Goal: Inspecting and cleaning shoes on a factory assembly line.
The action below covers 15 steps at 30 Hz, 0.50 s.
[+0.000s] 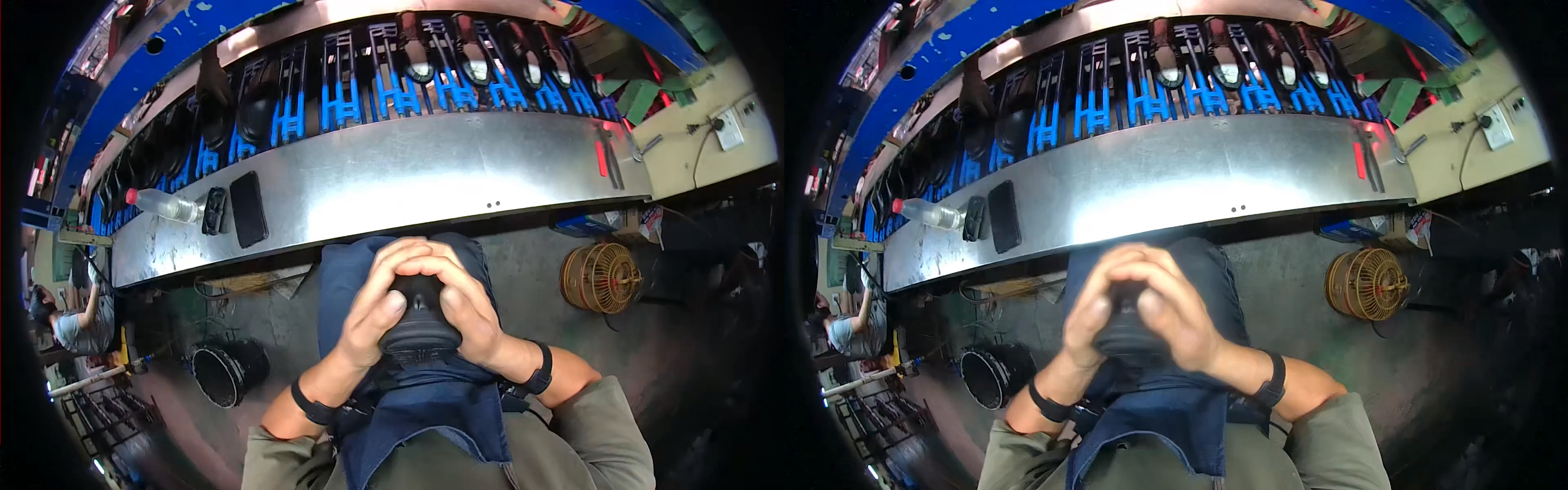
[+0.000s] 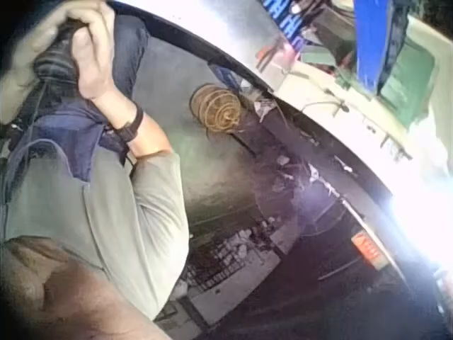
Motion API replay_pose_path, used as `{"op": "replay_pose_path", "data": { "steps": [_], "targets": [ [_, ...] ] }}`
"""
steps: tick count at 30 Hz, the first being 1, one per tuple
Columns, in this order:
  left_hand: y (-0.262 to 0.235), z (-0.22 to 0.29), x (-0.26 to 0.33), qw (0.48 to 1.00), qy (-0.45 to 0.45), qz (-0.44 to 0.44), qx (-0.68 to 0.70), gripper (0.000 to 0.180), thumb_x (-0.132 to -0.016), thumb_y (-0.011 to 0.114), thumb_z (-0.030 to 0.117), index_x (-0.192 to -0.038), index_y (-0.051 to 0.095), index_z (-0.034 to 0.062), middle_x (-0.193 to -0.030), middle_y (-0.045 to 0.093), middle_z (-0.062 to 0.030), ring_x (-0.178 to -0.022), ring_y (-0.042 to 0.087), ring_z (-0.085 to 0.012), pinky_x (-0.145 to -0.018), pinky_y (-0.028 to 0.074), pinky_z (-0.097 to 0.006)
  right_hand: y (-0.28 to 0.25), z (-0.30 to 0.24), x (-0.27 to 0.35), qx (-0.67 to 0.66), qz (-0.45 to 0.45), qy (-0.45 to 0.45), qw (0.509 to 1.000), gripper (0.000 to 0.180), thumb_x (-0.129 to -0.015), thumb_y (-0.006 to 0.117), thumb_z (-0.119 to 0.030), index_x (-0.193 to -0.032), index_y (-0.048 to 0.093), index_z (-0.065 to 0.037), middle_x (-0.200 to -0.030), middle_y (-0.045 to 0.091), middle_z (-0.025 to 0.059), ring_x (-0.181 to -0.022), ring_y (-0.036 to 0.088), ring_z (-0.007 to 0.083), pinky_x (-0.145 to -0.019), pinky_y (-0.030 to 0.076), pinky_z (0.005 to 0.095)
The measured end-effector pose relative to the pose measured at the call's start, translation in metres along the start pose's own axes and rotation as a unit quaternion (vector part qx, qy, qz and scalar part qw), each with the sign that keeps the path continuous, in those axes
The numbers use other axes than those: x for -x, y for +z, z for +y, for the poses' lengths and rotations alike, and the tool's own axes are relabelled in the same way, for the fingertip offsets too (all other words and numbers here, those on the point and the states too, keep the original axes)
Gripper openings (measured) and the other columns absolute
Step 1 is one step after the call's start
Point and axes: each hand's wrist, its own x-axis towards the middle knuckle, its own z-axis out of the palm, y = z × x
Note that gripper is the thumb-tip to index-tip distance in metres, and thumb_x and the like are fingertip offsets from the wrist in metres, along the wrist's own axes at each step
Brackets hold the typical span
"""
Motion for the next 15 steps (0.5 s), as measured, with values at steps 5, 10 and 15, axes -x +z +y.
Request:
{"op": "replay_pose_path", "data": {
  "steps": [5,10,15],
  "targets": [
    [-0.008,0.057,0.007,0.976,0.172,0.117,-0.063,0.059,-0.104,0.045,0.044,-0.145,0.047,0.0014,-0.143,0.049,-0.0226,-0.140,0.043,-0.0297,-0.118,0.031,-0.045,-0.017,-0.043,-0.002,0.079,0.080,-0.210,0.971,0.050,-0.105,0.047,-0.035,-0.136,0.054,0.003,-0.136,0.054,0.0218,-0.132,0.047,0.0359,-0.112,0.036,0.0431],
    [0.007,-0.013,0.014,0.974,0.098,0.175,-0.107,0.074,-0.094,0.073,0.029,-0.149,0.032,0.0015,-0.131,0.054,-0.0123,-0.121,0.056,-0.0227,-0.103,0.046,-0.038,0.009,0.006,-0.015,0.263,0.065,-0.148,0.951,0.059,-0.095,0.065,-0.019,-0.147,0.045,0.001,-0.141,0.055,0.0228,-0.133,0.053,0.0347,-0.111,0.041,0.0402],
    [0.019,-0.036,0.055,0.958,-0.060,0.247,0.135,0.070,-0.090,0.078,0.033,-0.140,0.042,-0.0008,-0.126,0.058,-0.0140,-0.116,0.059,-0.0224,-0.097,0.051,-0.037,0.013,0.025,0.045,0.257,0.003,-0.002,0.966,0.064,-0.101,0.056,-0.033,-0.154,0.035,-0.004,-0.147,0.045,0.0245,-0.136,0.046,0.0370,-0.114,0.037,0.0414]
  ]
}}
